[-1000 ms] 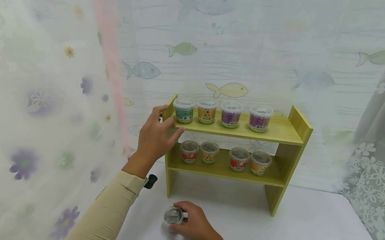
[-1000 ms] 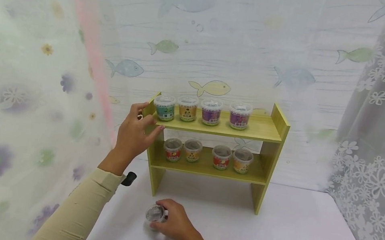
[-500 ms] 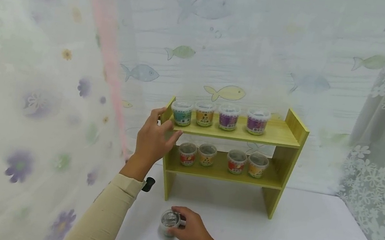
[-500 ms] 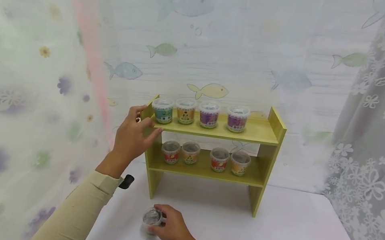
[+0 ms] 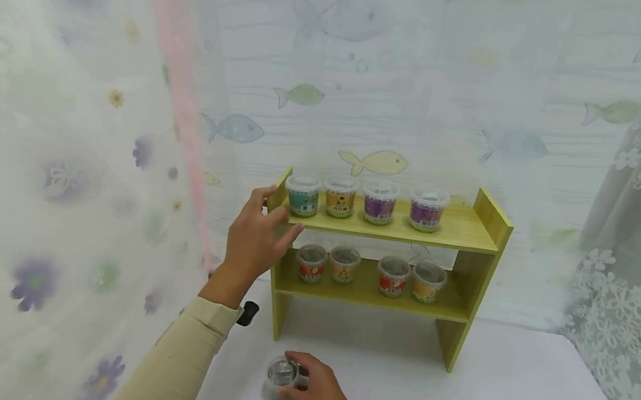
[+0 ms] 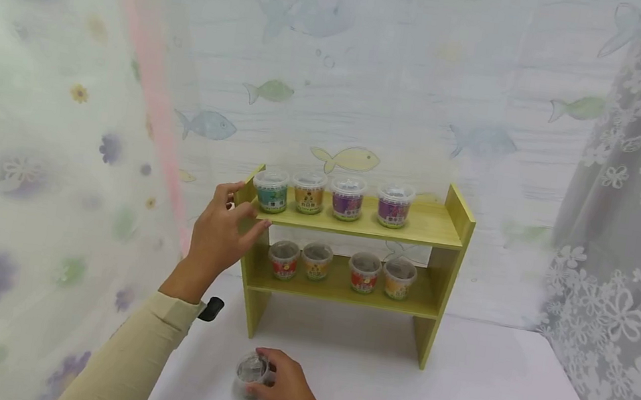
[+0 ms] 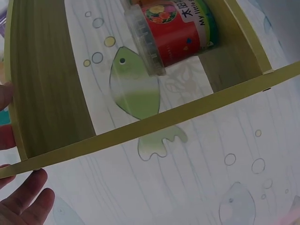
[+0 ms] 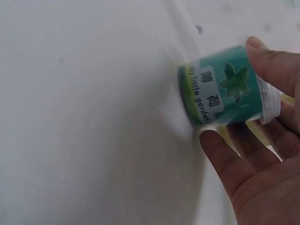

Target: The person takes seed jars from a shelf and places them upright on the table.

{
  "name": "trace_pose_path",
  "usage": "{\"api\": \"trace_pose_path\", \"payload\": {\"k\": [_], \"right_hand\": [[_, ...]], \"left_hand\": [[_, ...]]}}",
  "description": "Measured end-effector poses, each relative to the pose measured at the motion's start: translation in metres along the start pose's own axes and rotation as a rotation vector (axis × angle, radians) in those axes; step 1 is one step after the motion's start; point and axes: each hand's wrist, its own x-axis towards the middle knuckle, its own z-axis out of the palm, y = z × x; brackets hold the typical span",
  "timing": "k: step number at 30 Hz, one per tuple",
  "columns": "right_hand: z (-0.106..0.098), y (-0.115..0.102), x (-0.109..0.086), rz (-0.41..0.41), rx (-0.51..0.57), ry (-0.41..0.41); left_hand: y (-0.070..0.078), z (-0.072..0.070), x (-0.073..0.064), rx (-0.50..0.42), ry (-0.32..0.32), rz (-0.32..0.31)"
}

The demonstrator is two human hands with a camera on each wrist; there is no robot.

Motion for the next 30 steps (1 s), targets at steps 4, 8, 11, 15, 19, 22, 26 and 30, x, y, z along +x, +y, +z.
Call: {"api": "trace_pose_path", "payload": {"k": [4,8,11,15,19,22,26,30], "right_hand": [[0.002,-0.001,-0.002,-0.009,-0.029,-0.019],[0.003,-0.004,-0.003,-0.014,-0.090,-0.021],[0.001,-0.006,-0.006,-0.038,-0.185,-0.018],[-0.007,-0.012,-0.011,-0.077,-0.307,0.005],[-0.016,-0.022,-0.014,-0.065,-0.307,0.018],[-0.022,-0.031,-0.015,-0.061,-0.292,0.025],[-0.030,-0.040,-0.017,-0.094,-0.327,0.055],[-0.040,-0.049,-0.019,-0.134,-0.357,0.093]], "left_hand": [[0.000,-0.002,-0.002,0.012,-0.002,0.011],[0.000,-0.004,-0.002,0.019,0.010,0.017],[0.001,-0.004,-0.001,0.008,0.012,0.019],[0.002,-0.004,0.001,-0.001,0.013,0.023],[0.004,-0.005,0.003,0.005,0.010,0.018],[0.004,-0.005,0.004,0.015,-0.005,0.009],[0.003,-0.004,0.005,0.027,-0.021,0.003],[0.002,-0.004,0.003,0.033,-0.022,0.005]]}}
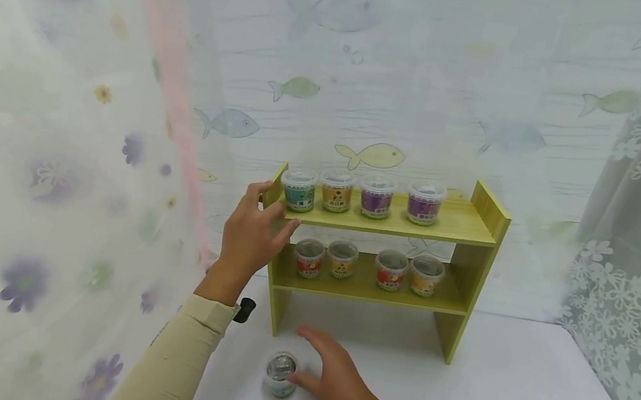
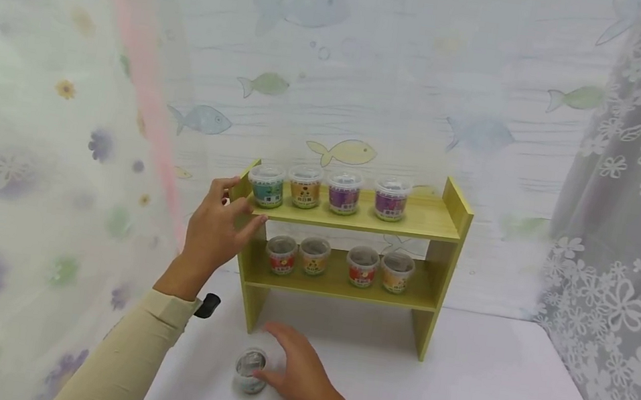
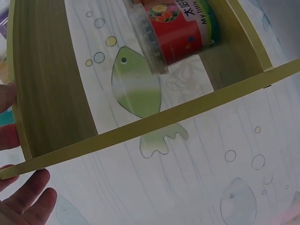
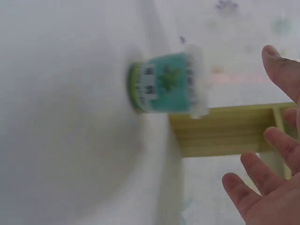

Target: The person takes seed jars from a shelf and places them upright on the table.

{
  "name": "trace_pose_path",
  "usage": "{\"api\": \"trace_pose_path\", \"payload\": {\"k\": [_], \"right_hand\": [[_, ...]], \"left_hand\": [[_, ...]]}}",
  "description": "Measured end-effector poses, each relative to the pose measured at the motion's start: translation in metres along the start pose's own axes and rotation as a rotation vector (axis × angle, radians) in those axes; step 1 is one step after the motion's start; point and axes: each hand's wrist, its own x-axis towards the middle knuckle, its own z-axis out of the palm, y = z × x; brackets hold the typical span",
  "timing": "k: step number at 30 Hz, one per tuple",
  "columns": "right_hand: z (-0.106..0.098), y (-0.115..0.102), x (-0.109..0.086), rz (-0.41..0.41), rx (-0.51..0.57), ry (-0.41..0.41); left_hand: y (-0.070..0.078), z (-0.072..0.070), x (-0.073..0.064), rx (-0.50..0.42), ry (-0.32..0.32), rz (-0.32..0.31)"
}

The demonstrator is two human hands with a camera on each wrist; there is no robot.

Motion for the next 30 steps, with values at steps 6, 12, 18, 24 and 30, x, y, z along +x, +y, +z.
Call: {"api": "trace_pose_path", "payload": {"k": [6,12,18,24,30], "right_hand": [[-0.024,-0.002,-0.006,-0.001,0.023,0.068],[-0.042,-0.001,-0.010,0.026,0.059,0.161],[-0.065,-0.007,-0.010,0.070,0.055,0.239],[-0.094,-0.011,-0.003,-0.048,0.048,0.336],[-0.120,-0.015,0.001,-0.170,-0.060,0.492]], "left_hand": [[0.001,-0.001,0.000,-0.001,-0.009,0.000],[-0.001,0.001,0.000,-0.017,0.017,-0.012],[0.000,0.000,0.003,-0.034,0.030,-0.002],[0.003,-0.003,0.005,-0.032,0.011,-0.017],[0.002,-0.004,0.001,-0.021,-0.002,-0.026]]}}
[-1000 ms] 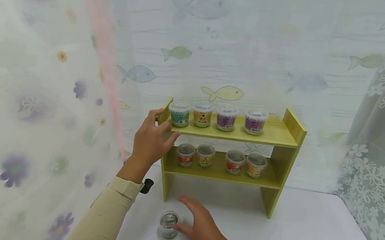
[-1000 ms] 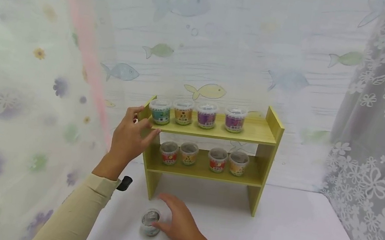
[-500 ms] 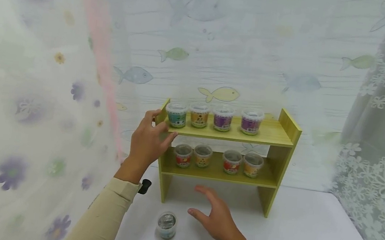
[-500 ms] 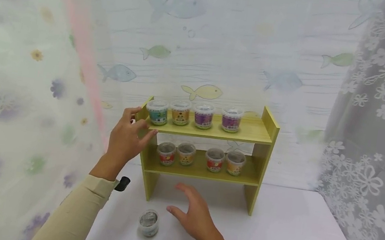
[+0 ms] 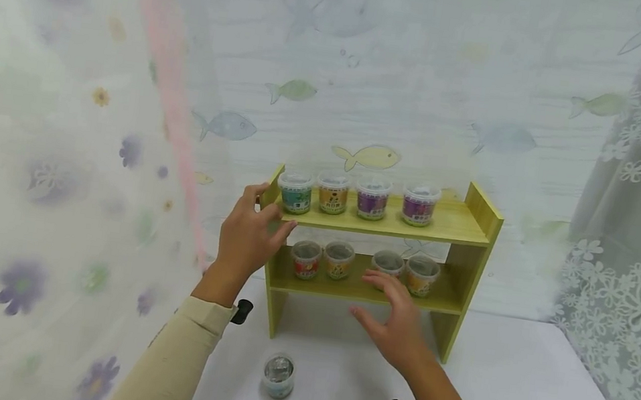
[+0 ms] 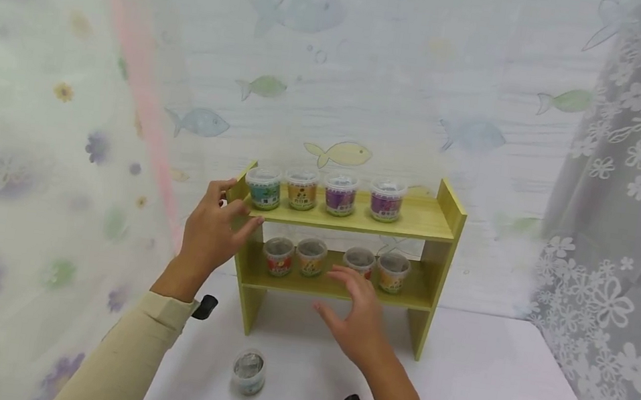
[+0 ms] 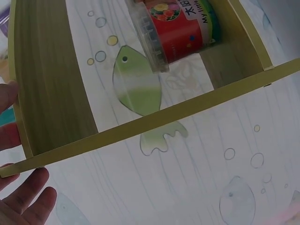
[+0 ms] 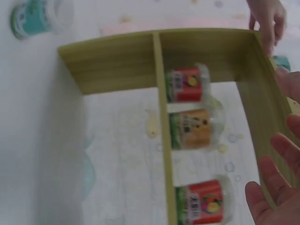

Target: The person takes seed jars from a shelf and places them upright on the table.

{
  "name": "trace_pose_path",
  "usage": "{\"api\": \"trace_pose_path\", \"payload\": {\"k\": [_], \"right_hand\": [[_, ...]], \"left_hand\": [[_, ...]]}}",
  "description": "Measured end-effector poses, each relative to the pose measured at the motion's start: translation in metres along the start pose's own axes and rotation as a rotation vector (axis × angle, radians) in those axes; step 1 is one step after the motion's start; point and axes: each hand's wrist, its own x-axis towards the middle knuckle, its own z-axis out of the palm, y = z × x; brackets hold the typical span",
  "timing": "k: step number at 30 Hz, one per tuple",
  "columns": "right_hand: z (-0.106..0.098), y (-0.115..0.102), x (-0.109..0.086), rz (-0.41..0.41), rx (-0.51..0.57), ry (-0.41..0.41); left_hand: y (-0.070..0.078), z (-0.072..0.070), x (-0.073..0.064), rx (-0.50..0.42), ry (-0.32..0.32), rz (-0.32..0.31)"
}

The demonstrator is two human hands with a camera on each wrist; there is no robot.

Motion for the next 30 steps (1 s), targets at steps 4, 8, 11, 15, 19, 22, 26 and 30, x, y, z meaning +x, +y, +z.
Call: {"api": "trace_pose_path", "payload": {"k": [4,8,11,15,19,22,26,30], "right_hand": [[-0.014,-0.004,0.011,-0.031,-0.077,0.063],[-0.025,-0.006,0.025,-0.064,-0.106,0.134],[-0.032,-0.006,0.035,-0.091,-0.120,0.197],[-0.045,-0.007,0.049,-0.119,-0.129,0.272],[-0.060,-0.007,0.063,-0.136,-0.126,0.331],[-0.071,-0.004,0.071,-0.101,-0.135,0.352],[-0.085,0.002,0.083,-0.035,-0.151,0.345],[-0.098,0.003,0.097,0.015,-0.130,0.304]], "left_hand": [[0.000,0.001,-0.002,-0.007,0.004,0.005],[-0.001,0.003,-0.002,-0.001,0.009,0.009],[-0.001,0.003,-0.003,0.004,0.008,0.006],[-0.001,0.001,-0.003,0.008,0.008,0.003],[0.000,-0.001,-0.002,0.001,0.008,0.004],[0.001,0.000,-0.001,0.001,0.003,0.001],[0.000,0.001,-0.001,0.007,-0.005,-0.003],[0.000,0.001,-0.001,0.008,-0.009,-0.005]]}}
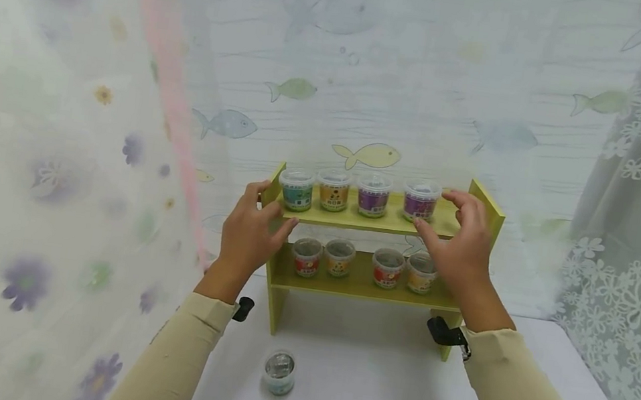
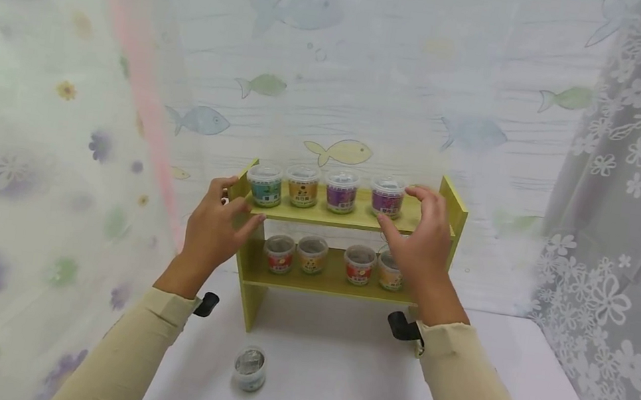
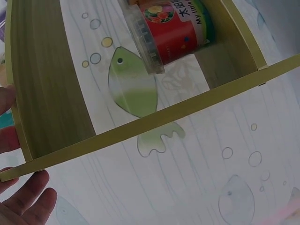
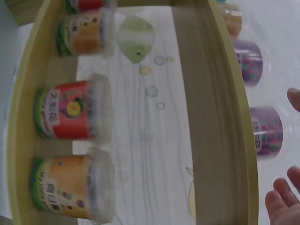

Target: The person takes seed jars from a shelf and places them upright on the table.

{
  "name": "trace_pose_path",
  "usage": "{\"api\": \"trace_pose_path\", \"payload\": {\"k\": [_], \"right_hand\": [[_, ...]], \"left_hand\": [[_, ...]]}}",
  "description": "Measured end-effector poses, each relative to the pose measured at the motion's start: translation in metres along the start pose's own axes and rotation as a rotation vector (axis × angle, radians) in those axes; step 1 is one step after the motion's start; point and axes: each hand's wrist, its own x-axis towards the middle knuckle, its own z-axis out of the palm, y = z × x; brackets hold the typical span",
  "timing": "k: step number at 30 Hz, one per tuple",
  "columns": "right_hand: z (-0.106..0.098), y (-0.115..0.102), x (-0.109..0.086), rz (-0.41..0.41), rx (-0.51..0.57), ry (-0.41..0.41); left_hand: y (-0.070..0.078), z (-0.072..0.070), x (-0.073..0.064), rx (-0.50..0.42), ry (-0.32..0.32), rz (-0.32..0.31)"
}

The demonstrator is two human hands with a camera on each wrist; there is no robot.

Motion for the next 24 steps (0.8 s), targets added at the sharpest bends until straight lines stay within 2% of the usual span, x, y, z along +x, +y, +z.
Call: {"api": "trace_pose_path", "payload": {"k": [4,8,13,19,24], "right_hand": [[-0.004,0.002,0.014,0.102,0.026,-0.080],[-0.004,0.007,0.022,0.184,0.001,-0.143],[-0.003,0.006,0.035,0.217,-0.022,-0.188],[-0.005,0.007,0.050,0.238,0.026,-0.256],[-0.006,0.013,0.055,0.322,0.077,-0.349]], "left_hand": [[0.001,0.000,0.000,0.005,-0.006,-0.005],[0.002,-0.001,0.000,0.012,-0.011,-0.004],[0.002,-0.004,0.003,0.010,0.009,0.000],[0.002,-0.002,0.003,-0.008,-0.005,-0.009],[0.002,0.000,0.001,-0.007,-0.003,-0.013]]}}
